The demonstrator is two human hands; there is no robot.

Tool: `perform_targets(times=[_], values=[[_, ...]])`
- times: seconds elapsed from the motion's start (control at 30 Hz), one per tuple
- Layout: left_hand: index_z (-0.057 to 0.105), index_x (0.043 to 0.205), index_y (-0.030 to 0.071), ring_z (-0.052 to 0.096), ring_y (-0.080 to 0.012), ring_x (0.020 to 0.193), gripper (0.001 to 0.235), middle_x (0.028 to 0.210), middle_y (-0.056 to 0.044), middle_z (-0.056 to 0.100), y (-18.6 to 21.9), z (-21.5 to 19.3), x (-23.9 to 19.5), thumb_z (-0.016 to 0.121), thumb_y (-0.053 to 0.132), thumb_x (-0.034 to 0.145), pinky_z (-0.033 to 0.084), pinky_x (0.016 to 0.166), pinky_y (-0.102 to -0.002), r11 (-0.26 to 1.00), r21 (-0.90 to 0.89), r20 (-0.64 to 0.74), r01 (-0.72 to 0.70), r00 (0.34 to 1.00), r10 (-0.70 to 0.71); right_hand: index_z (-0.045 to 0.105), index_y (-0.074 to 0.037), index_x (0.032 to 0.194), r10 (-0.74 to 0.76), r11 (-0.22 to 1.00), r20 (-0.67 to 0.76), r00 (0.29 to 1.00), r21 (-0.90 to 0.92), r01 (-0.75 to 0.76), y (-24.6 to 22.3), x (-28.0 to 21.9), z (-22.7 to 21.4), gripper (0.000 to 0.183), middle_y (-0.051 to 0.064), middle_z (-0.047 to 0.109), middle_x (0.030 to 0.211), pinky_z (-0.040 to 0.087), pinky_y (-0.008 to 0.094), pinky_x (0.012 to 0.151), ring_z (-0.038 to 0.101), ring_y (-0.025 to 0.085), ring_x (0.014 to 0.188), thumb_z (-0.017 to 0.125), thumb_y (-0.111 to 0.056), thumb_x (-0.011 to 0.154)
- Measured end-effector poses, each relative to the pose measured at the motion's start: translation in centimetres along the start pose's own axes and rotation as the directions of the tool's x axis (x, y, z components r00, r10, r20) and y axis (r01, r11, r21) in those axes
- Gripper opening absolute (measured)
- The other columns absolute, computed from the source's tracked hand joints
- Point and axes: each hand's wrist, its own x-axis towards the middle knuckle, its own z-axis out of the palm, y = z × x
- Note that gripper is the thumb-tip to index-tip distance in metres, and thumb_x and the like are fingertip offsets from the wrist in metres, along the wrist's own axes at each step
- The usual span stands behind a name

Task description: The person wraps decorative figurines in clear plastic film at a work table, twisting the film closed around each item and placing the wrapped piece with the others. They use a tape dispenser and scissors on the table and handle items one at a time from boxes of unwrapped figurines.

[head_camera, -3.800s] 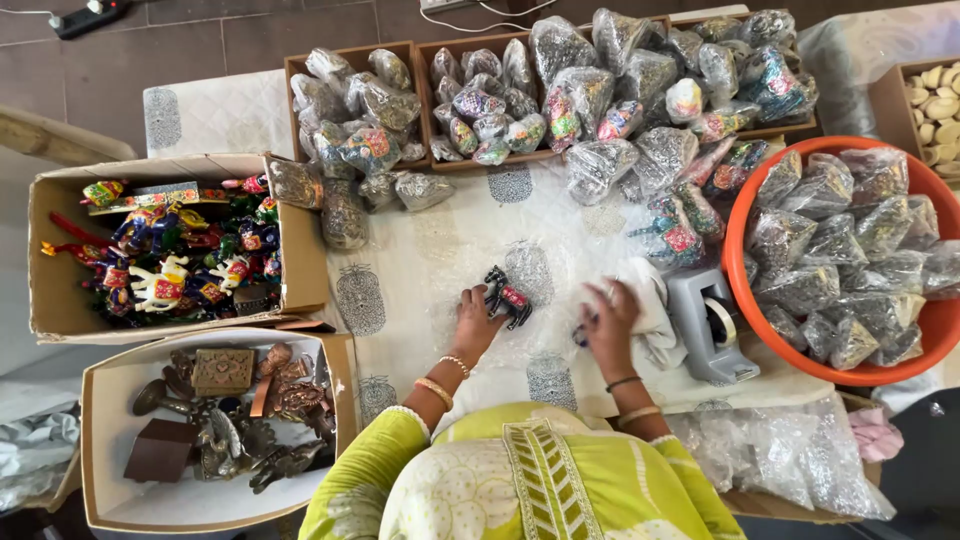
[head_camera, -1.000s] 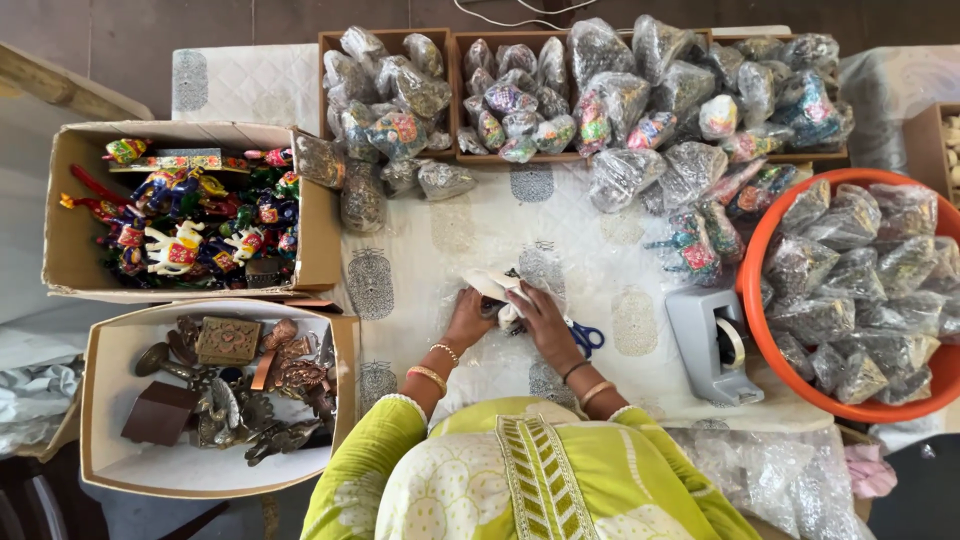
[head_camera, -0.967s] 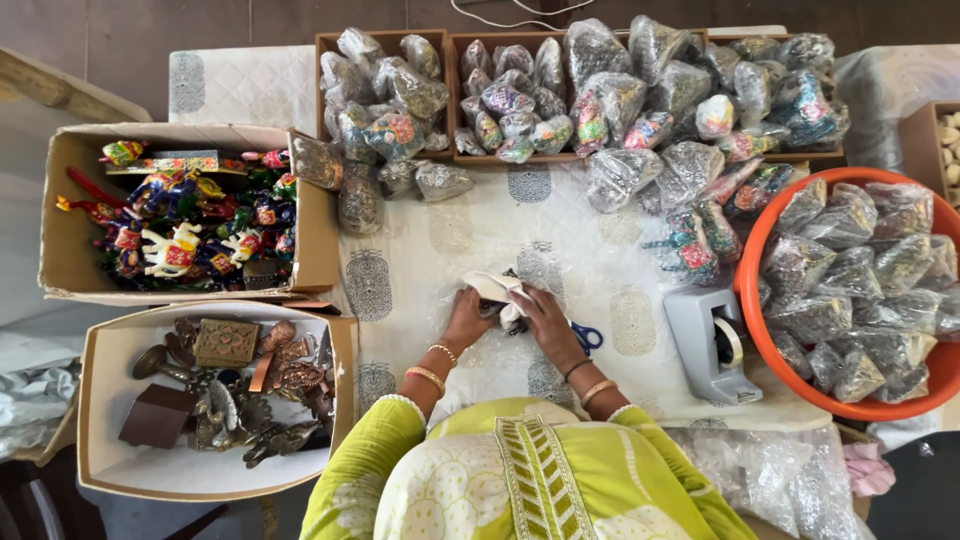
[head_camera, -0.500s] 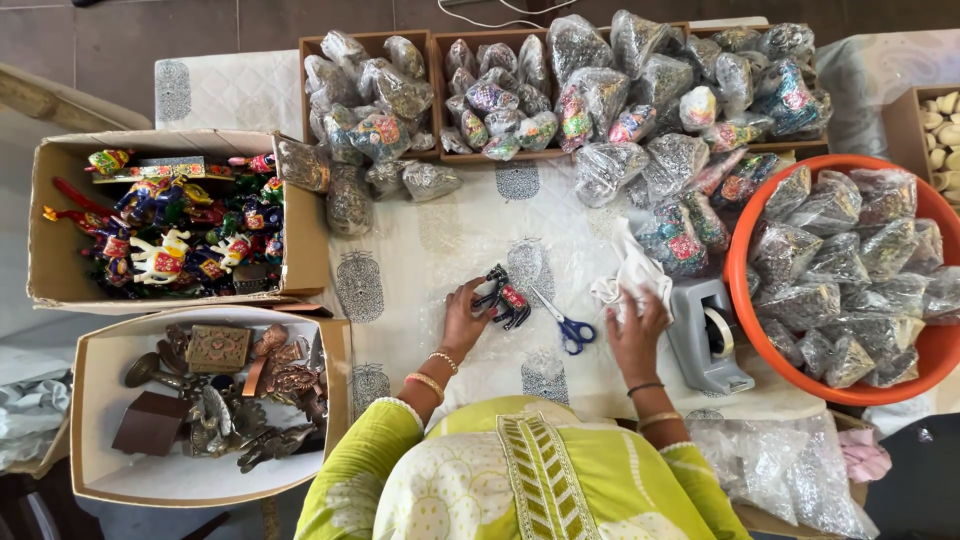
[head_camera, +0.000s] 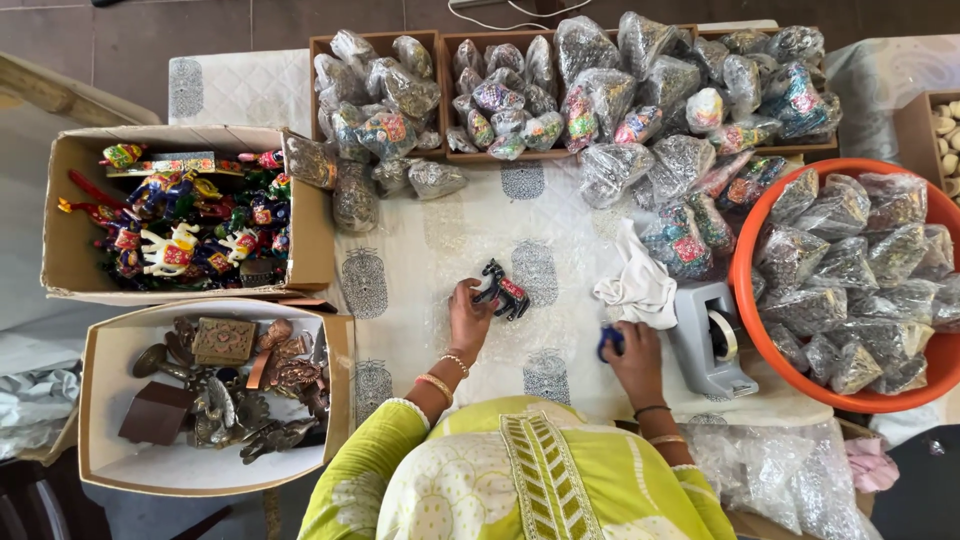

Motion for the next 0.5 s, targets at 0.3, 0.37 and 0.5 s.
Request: perform_targets(times=[0.3, 0.37, 0.5], values=[[0.054, 0.125, 0.008, 0.056, -0.0389, 0.104, 0.062, 0.104, -0.017, 0.065, 0.3, -0.6, 0.8, 0.085, 0.007, 0.071, 0.048, 0.092, -0.050, 0.815, 0.469, 0.143, -0.339, 0.940, 0.309, 0.066, -0.010, 0.118, -0.163, 0.972, 0.054, 0.985, 0.180, 0.151, -2.8, 1.5, 2.6, 0.027, 0.011, 0.061, 0.120, 0.052, 0.044, 0.100, 0.059, 0.031, 0.116, 0.067, -0.010, 0.091], [0.054, 0.123, 0.010, 0.058, -0.0359, 0.099, 0.060, 0.097, -0.015, 0.065, 1.8, -0.5, 0.5, 0.086, 0.010, 0.072, 0.050, 0.087, -0.048, 0.858, 0.456, 0.109, -0.238, 0.971, 0.211, 0.063, -0.011, 0.127, -0.251, 0.960, 0.132, 0.959, 0.156, 0.230, -6.3, 2.8, 2.9, 0.036, 0.013, 0.057, 0.129, 0.049, 0.045, 0.104, 0.054, 0.033, 0.122, 0.070, -0.018, 0.092], [0.051, 0.121, 0.013, 0.064, -0.0291, 0.082, 0.054, 0.092, -0.010, 0.063, 3.5, -0.1, 0.2, 0.084, 0.018, 0.078, 0.054, 0.074, -0.044, 0.960, 0.278, -0.014, 0.034, 0.999, -0.032, 0.055, -0.014, 0.139, -0.321, 0.946, 0.312, 0.894, 0.059, 0.319, -9.2, 4.1, 4.1, 0.063, 0.014, 0.047, 0.146, 0.041, 0.049, 0.107, 0.044, 0.037, 0.133, 0.077, -0.028, 0.082]])
